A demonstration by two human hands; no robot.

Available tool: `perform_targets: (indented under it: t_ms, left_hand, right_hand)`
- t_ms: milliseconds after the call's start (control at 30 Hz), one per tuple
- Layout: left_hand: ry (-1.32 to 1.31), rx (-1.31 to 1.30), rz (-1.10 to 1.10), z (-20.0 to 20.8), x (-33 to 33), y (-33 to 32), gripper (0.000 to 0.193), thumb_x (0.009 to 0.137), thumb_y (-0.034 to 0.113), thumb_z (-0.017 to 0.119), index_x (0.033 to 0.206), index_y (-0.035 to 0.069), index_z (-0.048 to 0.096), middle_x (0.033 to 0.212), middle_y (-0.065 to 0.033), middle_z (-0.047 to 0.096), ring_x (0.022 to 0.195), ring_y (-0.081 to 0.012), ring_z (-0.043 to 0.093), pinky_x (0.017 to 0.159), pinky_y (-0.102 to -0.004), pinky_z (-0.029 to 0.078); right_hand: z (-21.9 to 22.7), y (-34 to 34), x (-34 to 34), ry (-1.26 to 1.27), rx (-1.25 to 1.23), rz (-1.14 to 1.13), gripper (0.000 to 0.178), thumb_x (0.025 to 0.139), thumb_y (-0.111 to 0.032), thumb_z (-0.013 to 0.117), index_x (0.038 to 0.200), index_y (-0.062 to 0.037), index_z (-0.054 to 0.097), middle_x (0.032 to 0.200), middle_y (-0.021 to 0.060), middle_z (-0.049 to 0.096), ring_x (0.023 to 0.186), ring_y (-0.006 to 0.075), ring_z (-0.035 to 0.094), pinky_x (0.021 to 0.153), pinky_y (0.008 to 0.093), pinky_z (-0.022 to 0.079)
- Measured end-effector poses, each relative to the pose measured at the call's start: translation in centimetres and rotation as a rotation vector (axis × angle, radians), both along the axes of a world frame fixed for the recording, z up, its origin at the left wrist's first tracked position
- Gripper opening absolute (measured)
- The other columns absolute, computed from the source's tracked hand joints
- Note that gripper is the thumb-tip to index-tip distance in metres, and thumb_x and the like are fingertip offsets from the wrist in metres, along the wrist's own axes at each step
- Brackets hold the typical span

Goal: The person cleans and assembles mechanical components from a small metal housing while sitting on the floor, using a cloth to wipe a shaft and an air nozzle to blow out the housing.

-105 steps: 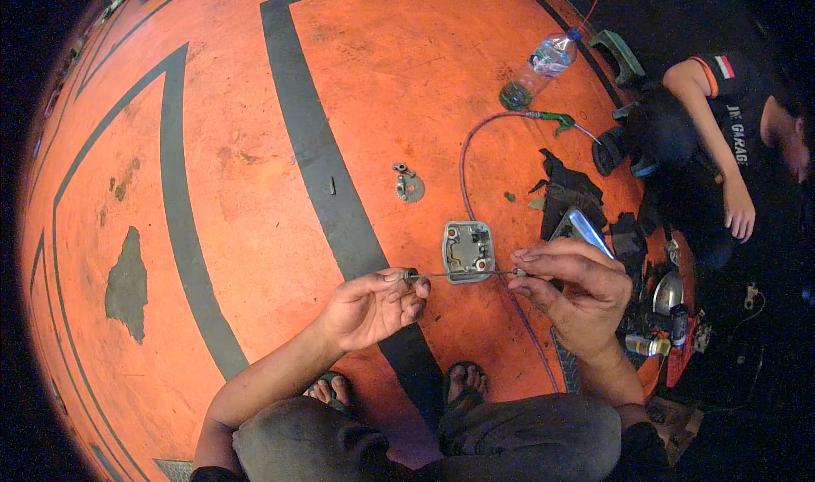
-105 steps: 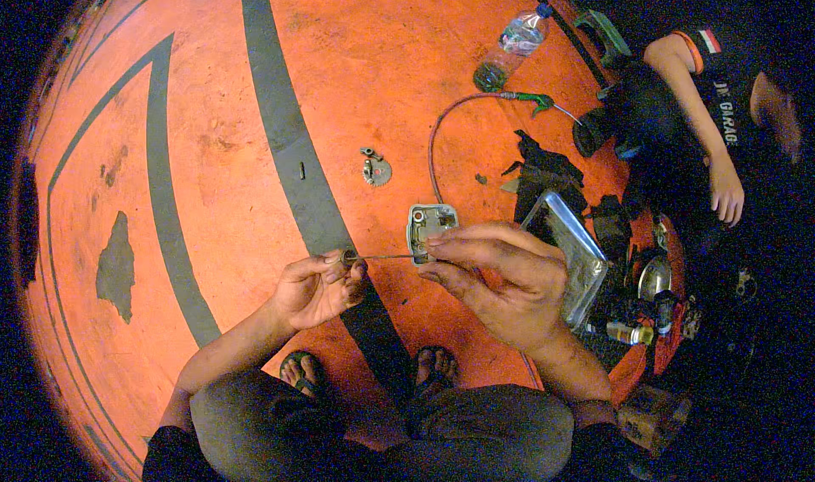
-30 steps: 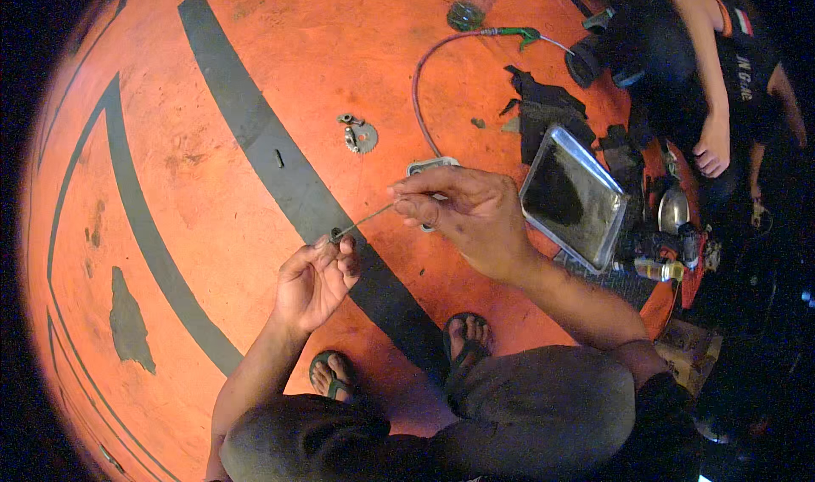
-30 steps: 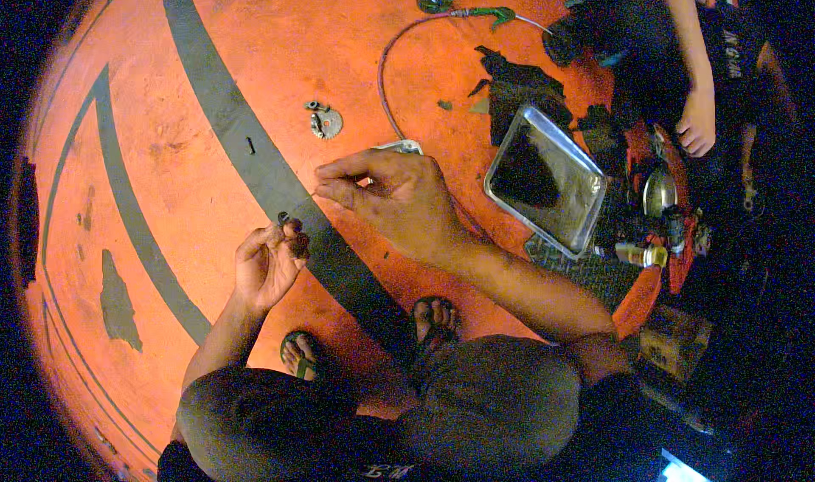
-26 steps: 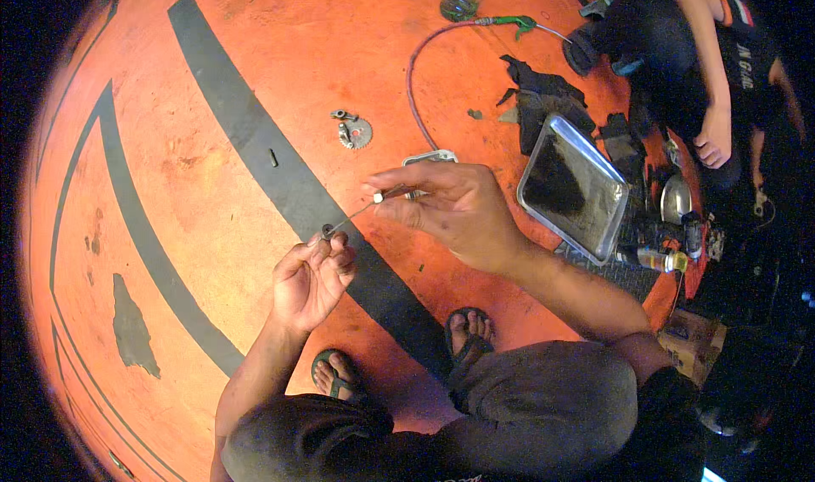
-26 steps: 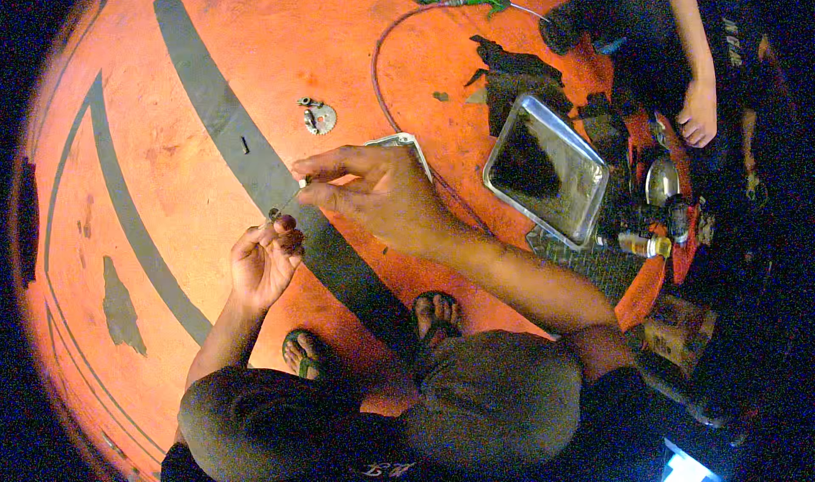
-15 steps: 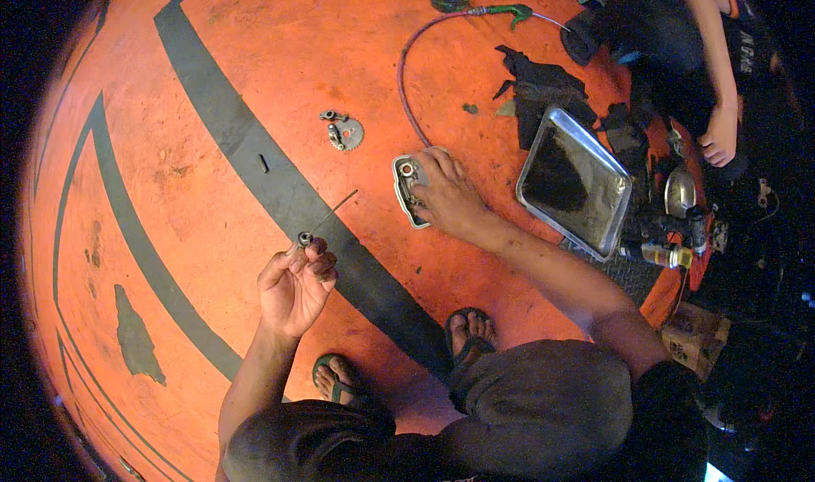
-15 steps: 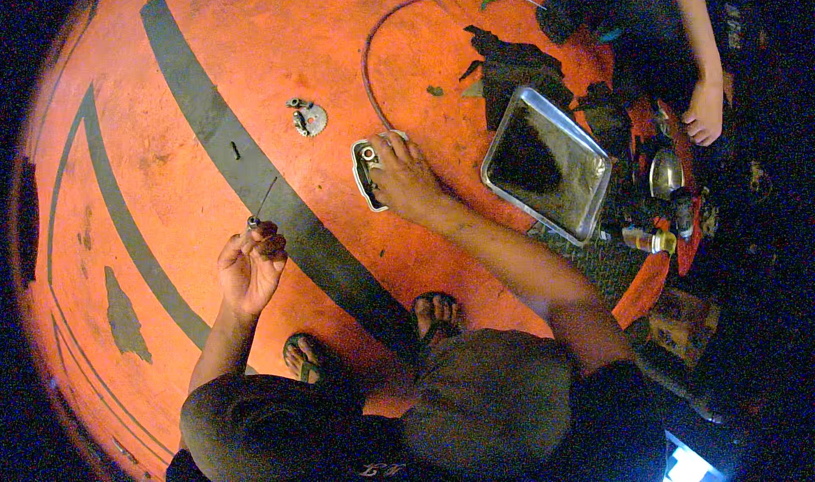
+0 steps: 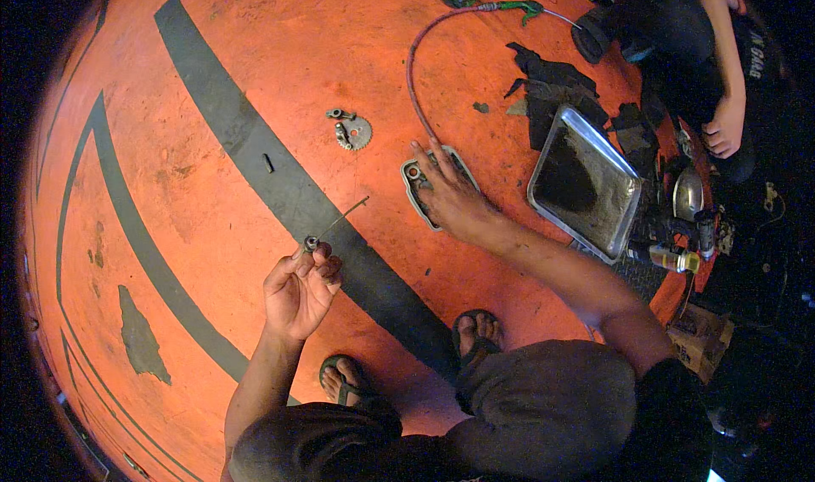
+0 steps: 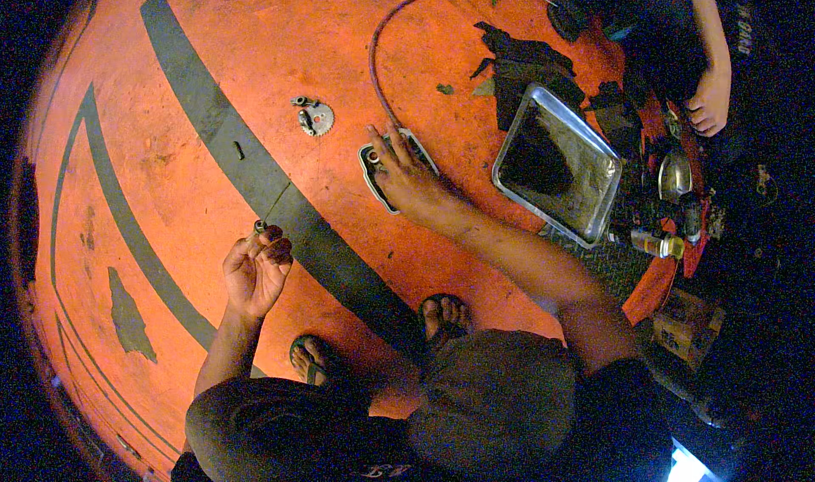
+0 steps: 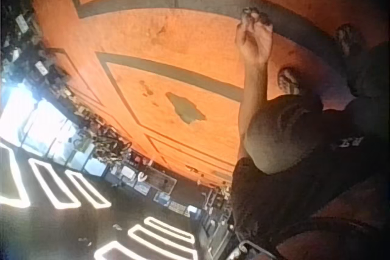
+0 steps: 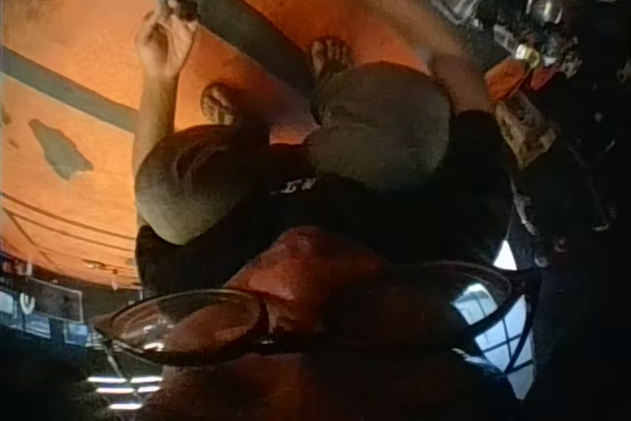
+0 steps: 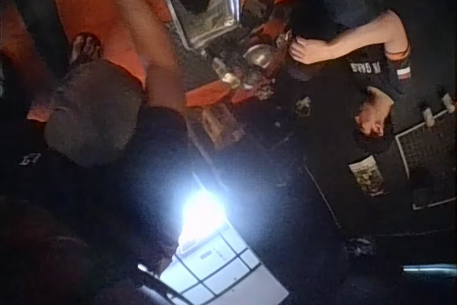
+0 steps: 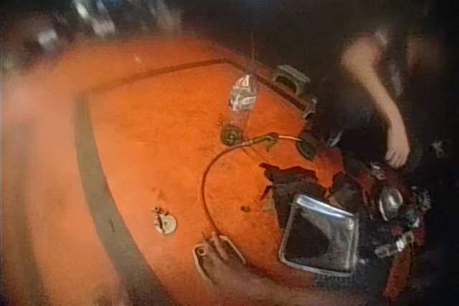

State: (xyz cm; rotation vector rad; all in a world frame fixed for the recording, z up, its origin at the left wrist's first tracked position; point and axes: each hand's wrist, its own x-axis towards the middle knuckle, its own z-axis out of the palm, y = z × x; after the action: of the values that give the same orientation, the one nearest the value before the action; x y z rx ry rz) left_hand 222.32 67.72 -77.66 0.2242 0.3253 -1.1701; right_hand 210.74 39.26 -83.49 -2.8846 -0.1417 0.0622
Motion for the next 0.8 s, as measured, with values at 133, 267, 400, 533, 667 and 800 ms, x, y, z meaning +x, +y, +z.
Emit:
perform_targets:
  t_ms: [133,267,400,533,667,800]
  left_hand:
    - [-0.033,-0.021,-0.015,0.0,0.2,0.0,0.019,0.096,0.013,0.049,0.077,0.006,0.048,0.097,-0.0075,0.055,0.084,-0.0173,0.051,0.083,-0.0325,0.045]
    - [-0.044,-0.006,-0.001,0.5,0.2,0.4,0.020,0.097,0.013,0.048,0.078,0.006,0.048,0.098,-0.0078,0.056,0.085,-0.0178,0.053,0.083,-0.0330,0.046]
    - [-0.083,-0.034,-0.005,0.2,0.1,1.0,0.018,0.095,0.015,0.049,0.080,0.006,0.051,0.102,-0.0084,0.059,0.090,-0.0187,0.055,0.082,-0.0326,0.047]
    - [-0.127,-0.029,-0.021,0.0,-0.2,1.0,0.016,0.094,0.016,0.049,0.081,0.006,0.051,0.103,-0.0081,0.060,0.093,-0.0193,0.056,0.082,-0.0324,0.048]
    - [-0.139,-0.040,-0.016,0.5,-0.4,1.0,0.017,0.094,0.017,0.050,0.081,0.007,0.051,0.102,-0.0085,0.060,0.092,-0.0191,0.056,0.083,-0.0323,0.048]
    - [-0.140,-0.049,-0.018,0.5,-0.5,1.0,0.016,0.094,0.017,0.049,0.082,0.006,0.051,0.102,-0.0089,0.060,0.092,-0.0189,0.056,0.083,-0.0321,0.048]
  right_hand:
    - [0.2,-0.2,-0.2,0.019,-0.047,0.066,0.010,0.078,-0.003,0.062,0.083,0.0055,0.061,0.156,0.0290,0.017,0.145,0.0523,0.004,0.115,0.0571,0.025]
    - [-0.4,0.1,0.0,-0.029,-0.020,0.090,0.007,0.079,-0.001,0.061,0.081,0.0058,0.061,0.156,0.0280,0.017,0.146,0.0508,0.005,0.116,0.0552,0.024]
    - [-0.2,0.0,-0.2,0.026,-0.091,0.112,0.012,0.082,-0.006,0.058,0.086,0.0047,0.064,0.158,0.0250,0.018,0.146,0.0494,0.008,0.117,0.0530,0.022]
    - [-0.8,-0.8,-0.5,0.007,-0.069,0.102,0.016,0.083,-0.008,0.058,0.092,0.0033,0.066,0.158,0.0233,0.018,0.146,0.0486,0.009,0.118,0.0523,0.021]
    - [0.6,-0.4,-0.5,0.035,-0.070,0.075,0.019,0.082,-0.007,0.059,0.097,0.0013,0.067,0.158,0.0229,0.021,0.146,0.0473,0.009,0.118,0.0520,0.021]
    - [-1.0,-1.0,-1.1,-0.034,-0.027,0.111,0.025,0.082,-0.010,0.058,0.104,-0.0023,0.068,0.156,0.0193,0.026,0.146,0.0465,0.014,0.116,0.0543,0.025]
